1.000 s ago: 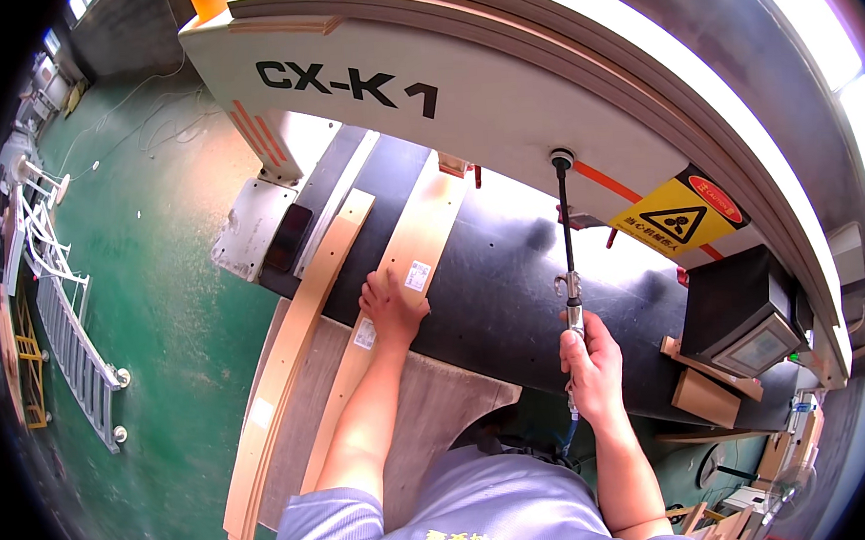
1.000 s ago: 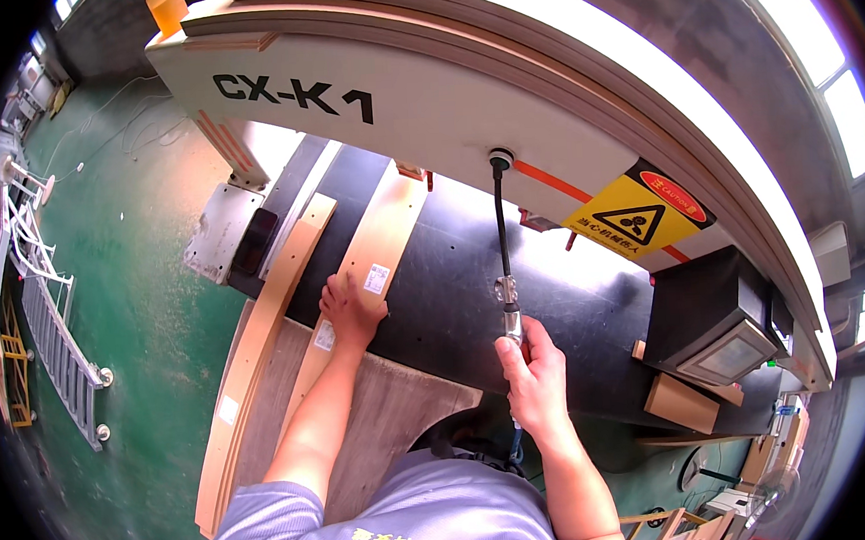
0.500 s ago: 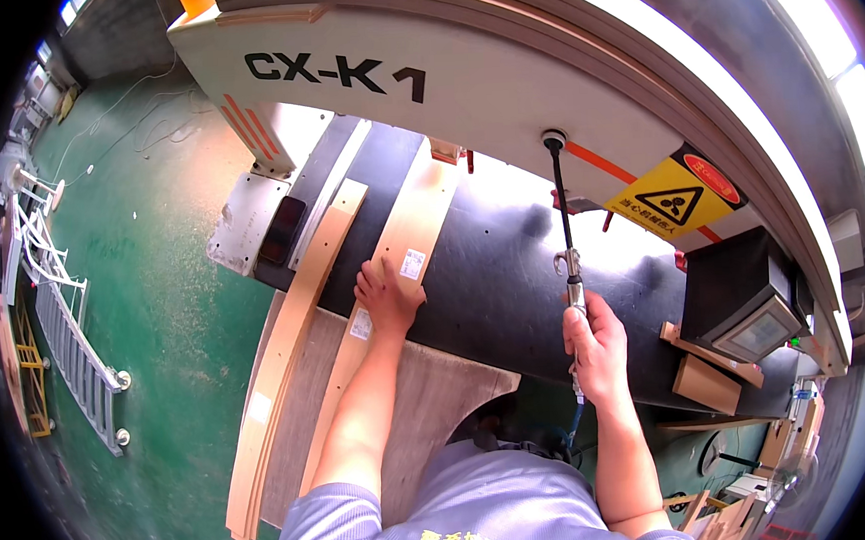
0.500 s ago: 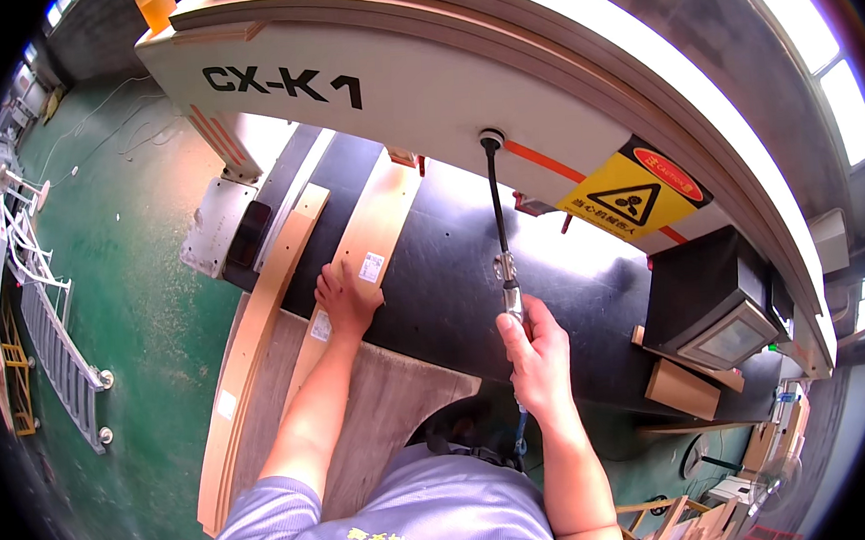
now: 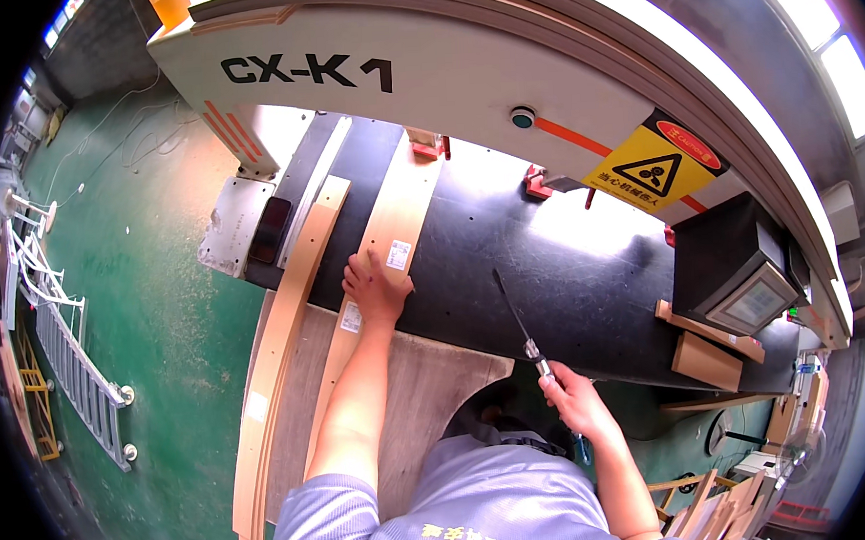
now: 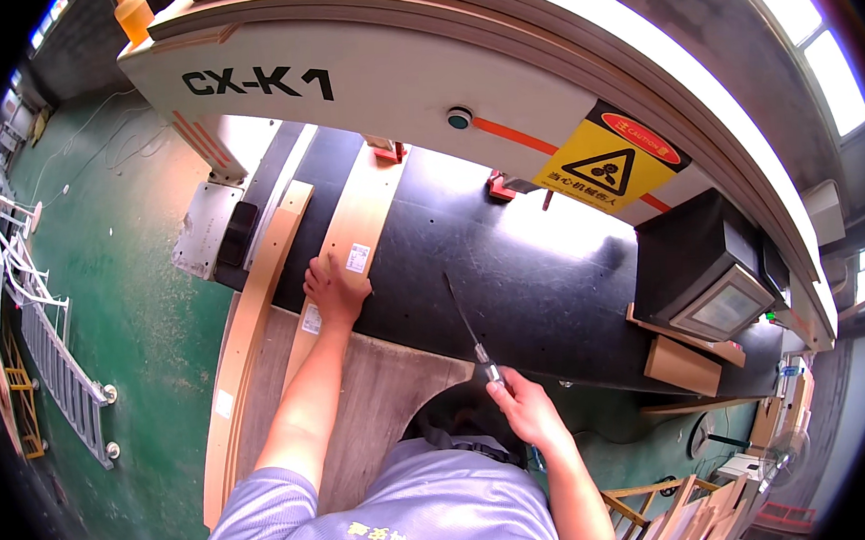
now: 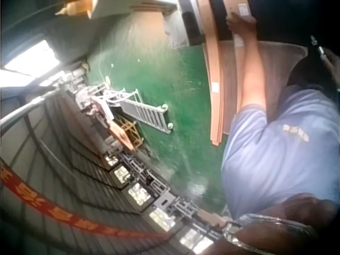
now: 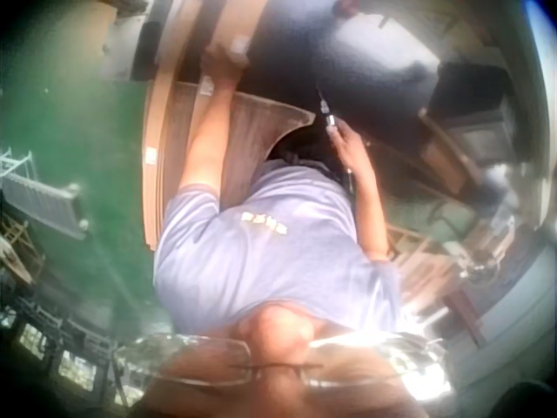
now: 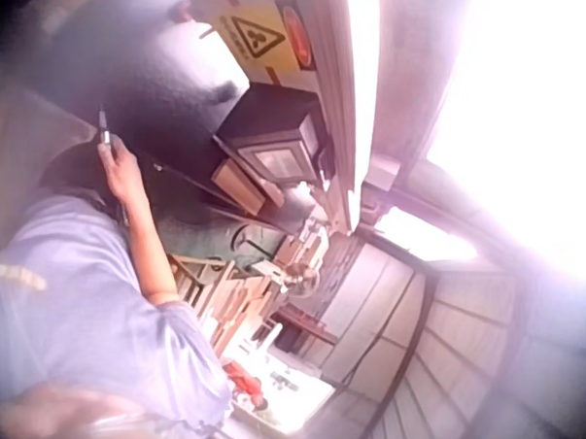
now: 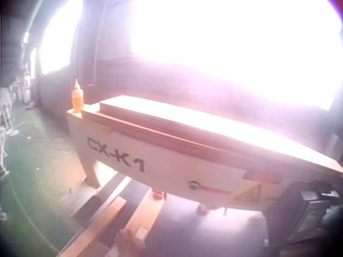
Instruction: The person positions wooden boards onto a large machine, operates a digital interface on the machine, and cleans the work surfaces with a hand-held air nozzle.
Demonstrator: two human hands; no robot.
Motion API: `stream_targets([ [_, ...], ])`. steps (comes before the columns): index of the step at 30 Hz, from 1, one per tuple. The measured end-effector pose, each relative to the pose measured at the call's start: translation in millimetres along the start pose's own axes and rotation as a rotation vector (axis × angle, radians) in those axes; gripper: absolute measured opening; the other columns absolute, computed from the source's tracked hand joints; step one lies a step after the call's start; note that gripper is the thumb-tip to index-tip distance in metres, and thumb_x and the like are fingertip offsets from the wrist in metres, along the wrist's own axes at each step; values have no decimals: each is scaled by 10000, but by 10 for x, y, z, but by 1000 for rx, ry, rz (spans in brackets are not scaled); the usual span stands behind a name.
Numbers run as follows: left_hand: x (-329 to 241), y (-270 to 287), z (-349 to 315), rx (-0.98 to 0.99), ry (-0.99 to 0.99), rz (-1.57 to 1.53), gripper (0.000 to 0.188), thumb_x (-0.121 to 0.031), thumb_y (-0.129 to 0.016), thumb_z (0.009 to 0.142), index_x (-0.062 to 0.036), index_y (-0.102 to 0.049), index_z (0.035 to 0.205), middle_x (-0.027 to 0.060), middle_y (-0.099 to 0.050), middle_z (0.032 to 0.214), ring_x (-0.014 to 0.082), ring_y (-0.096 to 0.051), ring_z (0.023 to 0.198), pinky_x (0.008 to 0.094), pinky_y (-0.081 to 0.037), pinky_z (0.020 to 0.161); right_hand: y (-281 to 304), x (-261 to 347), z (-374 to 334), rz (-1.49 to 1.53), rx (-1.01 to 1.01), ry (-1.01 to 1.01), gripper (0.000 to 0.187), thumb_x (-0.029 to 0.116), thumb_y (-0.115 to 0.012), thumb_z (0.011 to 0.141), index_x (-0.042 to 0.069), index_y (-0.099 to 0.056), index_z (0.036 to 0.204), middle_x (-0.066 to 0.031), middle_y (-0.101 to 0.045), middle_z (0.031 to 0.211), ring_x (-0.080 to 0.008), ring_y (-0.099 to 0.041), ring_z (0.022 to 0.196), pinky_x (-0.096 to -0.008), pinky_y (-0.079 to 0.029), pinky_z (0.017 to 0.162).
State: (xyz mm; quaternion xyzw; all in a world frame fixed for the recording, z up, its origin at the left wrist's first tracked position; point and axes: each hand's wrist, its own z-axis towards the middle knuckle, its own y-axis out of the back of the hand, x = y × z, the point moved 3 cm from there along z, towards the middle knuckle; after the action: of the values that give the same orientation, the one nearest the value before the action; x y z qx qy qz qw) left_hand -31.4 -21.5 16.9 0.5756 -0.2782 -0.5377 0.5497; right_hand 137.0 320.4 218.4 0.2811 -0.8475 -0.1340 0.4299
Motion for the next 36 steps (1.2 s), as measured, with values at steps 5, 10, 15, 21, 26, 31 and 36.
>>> stream_targets([
  [5, -6, 9, 0, -71, -22, -15, 982, -438, -880, 664, -93, -458, 1481, 227, -414, 1454, 446, -429, 1324, 574, -366, 1083, -39, -235, -139, 62, -136, -126, 409, 374, -593, 1068, 15, -682, 1241, -55, -630, 717, -124, -603, 647, -320, -500, 631],
  [10, 271, 65, -184, -11, -84, -79, 1078, -426, -901, 670, -136, -368, 1561, 248, -323, 1602, 468, -384, 1403, 609, -345, 1117, -95, -19, -299, -33, 340, -192, 399, 395, -573, 1083, 25, -709, 1145, -5, -591, 663, -95, -535, 570, -295, -463, 573],
  [15, 737, 538, -1101, 162, -25, -72, 1049, -390, -880, 706, -109, -381, 1585, 237, -266, 1664, 458, -299, 1487, 589, -247, 1212, -135, 99, -363, -226, 696, -168, 439, 448, -585, 1076, 59, -717, 1232, -3, -574, 690, -99, -512, 619, -289, -466, 602],
  [21, 1663, 1353, -2751, 272, 179, -34, 1056, -374, -892, 723, -89, -362, 1591, 201, -330, 1637, 418, -342, 1473, 568, -276, 1204, -92, 242, -314, -357, 789, -129, 462, 465, -599, 1066, 82, -713, 1298, 20, -548, 704, -103, -498, 641, -290, -463, 608],
  [26, 2184, 1686, -3672, 301, 323, -56, 1061, -404, -906, 735, -80, -369, 1590, 188, -387, 1600, 419, -364, 1459, 557, -298, 1194, -47, 258, -330, -364, 789, -164, 472, 446, -595, 1070, 74, -679, 1348, -6, -594, 780, -105, -544, 717, -295, -500, 655],
  [31, 1894, 1363, -3087, 237, 227, -48, 1083, -488, -889, 734, -78, -367, 1591, 207, -372, 1603, 420, -357, 1459, 566, -283, 1198, -74, 78, -253, -250, 494, -28, 481, 434, -536, 1093, 71, -631, 1393, -19, -641, 846, -117, -614, 754, -292, -505, 630],
  [36, 1047, 848, -1796, 182, 120, -60, 1082, -536, -864, 746, -75, -367, 1589, 258, -323, 1614, 442, -315, 1474, 593, -226, 1207, -51, -163, -216, -82, 317, -31, 391, 413, -507, 1101, 53, -617, 1204, -10, -604, 814, -115, -592, 712, -286, -491, 581],
])
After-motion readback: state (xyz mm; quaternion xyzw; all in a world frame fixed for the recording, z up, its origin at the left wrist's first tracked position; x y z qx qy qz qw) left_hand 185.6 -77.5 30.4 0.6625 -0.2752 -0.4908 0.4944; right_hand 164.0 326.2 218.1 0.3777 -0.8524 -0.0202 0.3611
